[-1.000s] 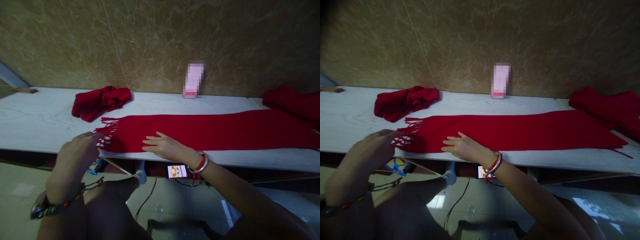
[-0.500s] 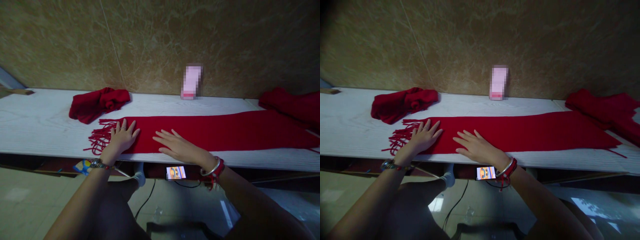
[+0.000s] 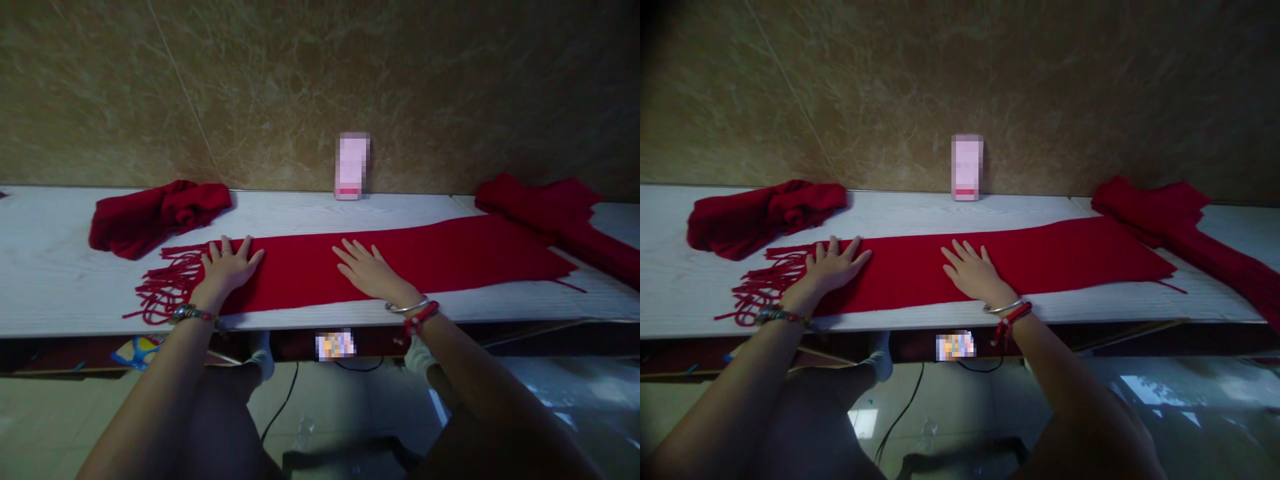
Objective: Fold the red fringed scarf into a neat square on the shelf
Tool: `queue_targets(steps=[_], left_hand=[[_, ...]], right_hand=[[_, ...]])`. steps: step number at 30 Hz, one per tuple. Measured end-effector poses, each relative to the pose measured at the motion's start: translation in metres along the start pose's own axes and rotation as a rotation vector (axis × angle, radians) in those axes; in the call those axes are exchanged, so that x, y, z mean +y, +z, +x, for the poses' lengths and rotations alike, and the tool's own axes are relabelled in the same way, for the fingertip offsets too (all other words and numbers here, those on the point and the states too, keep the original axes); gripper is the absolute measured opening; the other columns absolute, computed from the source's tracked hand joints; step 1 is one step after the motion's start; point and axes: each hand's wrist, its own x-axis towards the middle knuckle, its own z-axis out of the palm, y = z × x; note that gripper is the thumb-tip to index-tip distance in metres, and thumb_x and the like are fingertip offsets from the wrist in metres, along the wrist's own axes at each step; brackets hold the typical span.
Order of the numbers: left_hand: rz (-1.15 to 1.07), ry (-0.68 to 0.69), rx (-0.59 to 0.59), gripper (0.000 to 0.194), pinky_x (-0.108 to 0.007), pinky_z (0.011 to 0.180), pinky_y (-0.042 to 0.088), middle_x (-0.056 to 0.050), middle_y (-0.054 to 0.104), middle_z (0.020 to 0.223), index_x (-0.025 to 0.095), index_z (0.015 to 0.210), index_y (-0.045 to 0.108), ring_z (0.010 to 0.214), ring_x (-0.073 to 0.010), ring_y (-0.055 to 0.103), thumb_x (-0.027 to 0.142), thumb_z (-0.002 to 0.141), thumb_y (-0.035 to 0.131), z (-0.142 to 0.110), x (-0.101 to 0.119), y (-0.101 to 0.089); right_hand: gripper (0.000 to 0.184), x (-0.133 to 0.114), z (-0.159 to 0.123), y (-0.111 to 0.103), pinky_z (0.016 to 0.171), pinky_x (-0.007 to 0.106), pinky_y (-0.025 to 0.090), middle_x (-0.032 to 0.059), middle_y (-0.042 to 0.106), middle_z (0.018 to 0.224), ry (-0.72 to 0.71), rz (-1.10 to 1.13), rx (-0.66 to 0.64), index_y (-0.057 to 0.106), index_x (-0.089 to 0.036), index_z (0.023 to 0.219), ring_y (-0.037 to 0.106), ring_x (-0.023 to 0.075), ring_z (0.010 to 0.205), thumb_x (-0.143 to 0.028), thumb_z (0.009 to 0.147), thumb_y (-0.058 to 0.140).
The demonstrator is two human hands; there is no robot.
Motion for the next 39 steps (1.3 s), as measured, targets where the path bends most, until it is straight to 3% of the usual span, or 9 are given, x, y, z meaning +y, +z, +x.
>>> queue_targets(steps=[7,10,13,16,22,27,30,35,39], left_hand=[[-0.045,-0.129,0.15,0.077,-0.07,0.101,0.014,-0.022,0.024,0.15,0.012,0.139,0.039,0.135,-0.0476,0.014,0.063,0.084,0.023,-0.001,-0.003,0.002],[-0.006,-0.012,0.234,0.068,-0.071,0.102,0.008,-0.022,0.018,0.151,0.011,0.141,0.036,0.138,-0.0445,0.006,0.053,0.089,0.02,-0.012,0.028,-0.001],[-0.041,0.203,0.079,0.061,-0.066,0.105,0.013,-0.014,0.012,0.155,0.022,0.144,0.031,0.139,-0.0398,0.006,0.052,0.091,0.023,-0.022,0.064,-0.001],[-0.042,0.23,-0.063,0.061,-0.069,0.102,0.018,-0.011,0.013,0.155,0.029,0.144,0.028,0.138,-0.0426,0.009,0.055,0.09,0.023,-0.023,0.081,0.003],[-0.059,-0.003,-0.054,0.07,-0.072,0.1,0.017,-0.015,0.012,0.154,0.026,0.146,0.024,0.137,-0.0466,0.008,0.063,0.086,0.023,-0.015,0.058,0.001],[-0.138,-0.12,-0.031,0.077,-0.066,0.105,0.012,-0.017,0.005,0.155,0.017,0.145,0.026,0.136,-0.0476,0.004,0.065,0.085,0.023,-0.008,0.02,-0.007],[-0.145,-0.134,-0.005,0.083,-0.064,0.106,0.008,-0.022,-0.001,0.153,0.004,0.143,0.024,0.134,-0.0503,0.003,0.064,0.086,0.019,-0.008,0.004,-0.01],[-0.065,0.079,0.141,0.068,-0.062,0.108,0.013,-0.02,0.006,0.153,0.012,0.144,0.027,0.138,-0.0428,0.005,0.054,0.092,0.02,-0.03,0.028,-0.004],[0.013,0.282,0.018,0.065,-0.059,0.107,0.02,-0.015,0.011,0.154,0.021,0.146,0.023,0.139,-0.0384,0.009,0.056,0.091,0.023,-0.052,0.064,0.006]], right_hand=[[0.056,0.097,-0.036,-0.007,0.107,0.061,0.021,0.0146,0.025,0.152,0.398,-0.033,-0.025,0.03,-0.017,0.144,0.021,0.0328,0.138,-0.037,0.093,0.024],[0.057,0.076,-0.025,-0.008,0.107,0.062,0.019,0.0162,0.023,0.152,0.34,0.008,0.045,0.029,-0.015,0.144,0.018,0.034,0.139,-0.039,0.093,0.024],[0.055,0.027,0.001,-0.005,0.108,0.06,0.018,0.0137,0.022,0.153,0.075,0.062,0.098,0.031,-0.017,0.143,0.016,0.0313,0.14,-0.039,0.093,0.026],[0.053,-0.008,0.024,0.002,0.109,0.059,0.019,0.0121,0.025,0.152,-0.057,0.086,0.069,0.034,-0.018,0.142,0.018,0.0298,0.14,-0.039,0.094,0.029],[0.05,0.036,0.028,0.007,0.108,0.058,0.022,0.0087,0.028,0.152,0.035,0.05,0.024,0.035,-0.026,0.141,0.024,0.0297,0.138,-0.04,0.093,0.029],[0.055,0.104,0.007,-0.006,0.109,0.055,0.02,0.0148,0.025,0.152,0.347,-0.028,-0.031,0.03,-0.017,0.144,0.022,0.0299,0.139,-0.037,0.093,0.026],[0.056,0.118,-0.001,-0.013,0.109,0.054,0.021,0.0197,0.023,0.152,0.453,-0.014,-0.003,0.03,-0.01,0.143,0.02,0.0314,0.139,-0.035,0.093,0.025],[0.058,0.064,-0.001,-0.01,0.112,0.049,0.018,0.0192,0.016,0.154,0.25,0.054,0.095,0.028,-0.008,0.144,0.012,0.0298,0.141,-0.036,0.094,0.026],[0.058,0.004,-0.004,0.0,0.112,0.049,0.018,0.0141,0.02,0.153,-0.001,0.034,0.059,0.029,-0.014,0.145,0.014,0.0267,0.141,-0.041,0.094,0.027]])
